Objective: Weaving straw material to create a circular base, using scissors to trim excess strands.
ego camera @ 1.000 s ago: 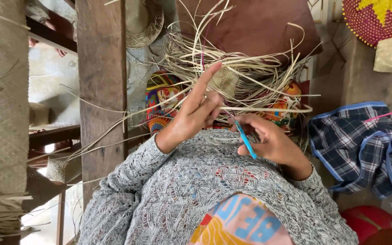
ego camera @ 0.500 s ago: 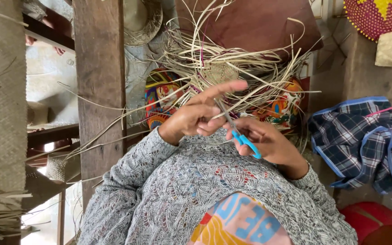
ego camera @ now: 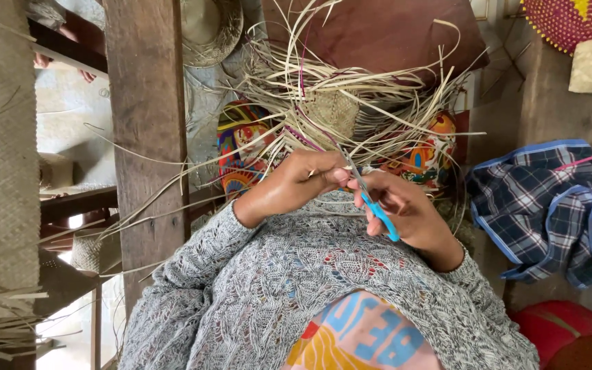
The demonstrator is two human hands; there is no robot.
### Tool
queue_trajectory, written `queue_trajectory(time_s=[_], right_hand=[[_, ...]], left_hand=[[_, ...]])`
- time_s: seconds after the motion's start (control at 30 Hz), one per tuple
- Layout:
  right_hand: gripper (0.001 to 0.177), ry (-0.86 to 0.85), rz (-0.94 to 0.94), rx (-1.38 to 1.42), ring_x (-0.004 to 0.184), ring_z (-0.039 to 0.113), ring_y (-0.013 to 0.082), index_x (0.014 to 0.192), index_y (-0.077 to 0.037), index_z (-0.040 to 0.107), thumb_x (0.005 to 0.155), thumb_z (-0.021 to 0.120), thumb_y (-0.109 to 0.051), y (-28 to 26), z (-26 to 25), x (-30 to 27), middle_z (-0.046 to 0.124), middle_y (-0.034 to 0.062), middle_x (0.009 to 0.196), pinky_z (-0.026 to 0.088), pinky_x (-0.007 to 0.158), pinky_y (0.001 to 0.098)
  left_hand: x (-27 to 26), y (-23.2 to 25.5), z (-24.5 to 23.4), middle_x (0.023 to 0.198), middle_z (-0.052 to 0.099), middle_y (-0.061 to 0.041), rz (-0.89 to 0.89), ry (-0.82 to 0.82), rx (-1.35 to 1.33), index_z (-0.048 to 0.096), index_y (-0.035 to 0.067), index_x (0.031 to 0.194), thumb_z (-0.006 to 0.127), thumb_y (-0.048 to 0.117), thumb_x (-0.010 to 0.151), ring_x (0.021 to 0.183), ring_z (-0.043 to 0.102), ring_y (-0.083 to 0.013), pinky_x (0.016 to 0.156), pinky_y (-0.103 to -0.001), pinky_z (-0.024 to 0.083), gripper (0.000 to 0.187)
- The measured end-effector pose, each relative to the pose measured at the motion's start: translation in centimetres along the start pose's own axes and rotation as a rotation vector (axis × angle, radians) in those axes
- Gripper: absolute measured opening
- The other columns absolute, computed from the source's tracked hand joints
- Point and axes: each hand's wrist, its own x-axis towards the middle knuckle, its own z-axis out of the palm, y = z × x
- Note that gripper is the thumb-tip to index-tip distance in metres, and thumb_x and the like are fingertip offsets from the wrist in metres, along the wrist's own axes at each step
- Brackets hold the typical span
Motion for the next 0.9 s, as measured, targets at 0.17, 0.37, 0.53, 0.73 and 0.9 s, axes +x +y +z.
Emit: queue_trajectory(time_s=[0.17,0.37,0.53,0.73,0.9], right_hand=[[0.058,0.057,-0.038,-0.077,0.069,0.063,0.0142,0.125,0.003,0.062,0.075,0.088,-0.007,1.1,-0.2,-1.1,0.066,0.0168,0.093,0.050,0.060,0.0252],[0.053,0.041,-0.026,0.061,0.064,0.058,0.0106,0.121,0.006,0.059,0.078,0.088,-0.009,2.1,0.3,-1.2,0.063,0.0160,0.089,0.047,0.053,0.0208],[0.076,-0.003,0.042,0.134,0.086,0.062,0.0183,0.126,0.000,0.051,0.071,0.094,-0.030,4.7,-0.6,-2.0,0.062,0.0181,0.104,0.053,0.073,0.0291],[0.066,0.061,0.020,0.382,0.089,0.059,0.0202,0.118,0.001,0.050,0.080,0.086,-0.040,7.0,-3.3,-2.1,0.055,0.0153,0.102,0.056,0.071,0.0289],[0.034,0.466,-0.223,-0.118,0.068,0.045,0.0081,0.109,-0.005,0.044,0.090,0.071,-0.006,0.2,-3.0,-1.2,0.045,0.0044,0.085,0.045,0.060,0.0242]], left_hand=[[0.3,1.7,-0.5,0.062,0.057,-0.003,0.095,-0.060,0.030,0.073,0.009,0.097,0.056,0.007,0.106,0.056,0.046,-0.0117,0.063,-0.028,0.043,0.020],[-0.4,0.3,-0.8,0.071,0.065,-0.008,0.103,-0.097,0.043,0.075,0.009,0.108,0.057,0.004,0.105,0.063,0.055,-0.0143,0.068,-0.036,0.051,0.019],[-1.3,-1.7,-0.4,0.096,0.075,-0.018,0.102,-0.112,0.145,0.072,0.005,0.121,0.057,-0.004,0.102,0.083,0.072,-0.0356,0.077,-0.047,0.056,0.026],[-1.7,-0.7,0.4,0.098,0.075,-0.025,0.044,-0.237,0.393,0.067,0.006,0.130,0.050,-0.017,0.093,0.086,0.074,-0.0416,0.076,-0.050,0.061,0.047],[-2.2,-1.1,0.1,0.110,0.074,-0.024,-0.060,-0.313,0.360,0.065,0.006,0.136,0.046,-0.017,0.092,0.100,0.075,-0.0384,0.083,-0.045,0.061,0.054]])
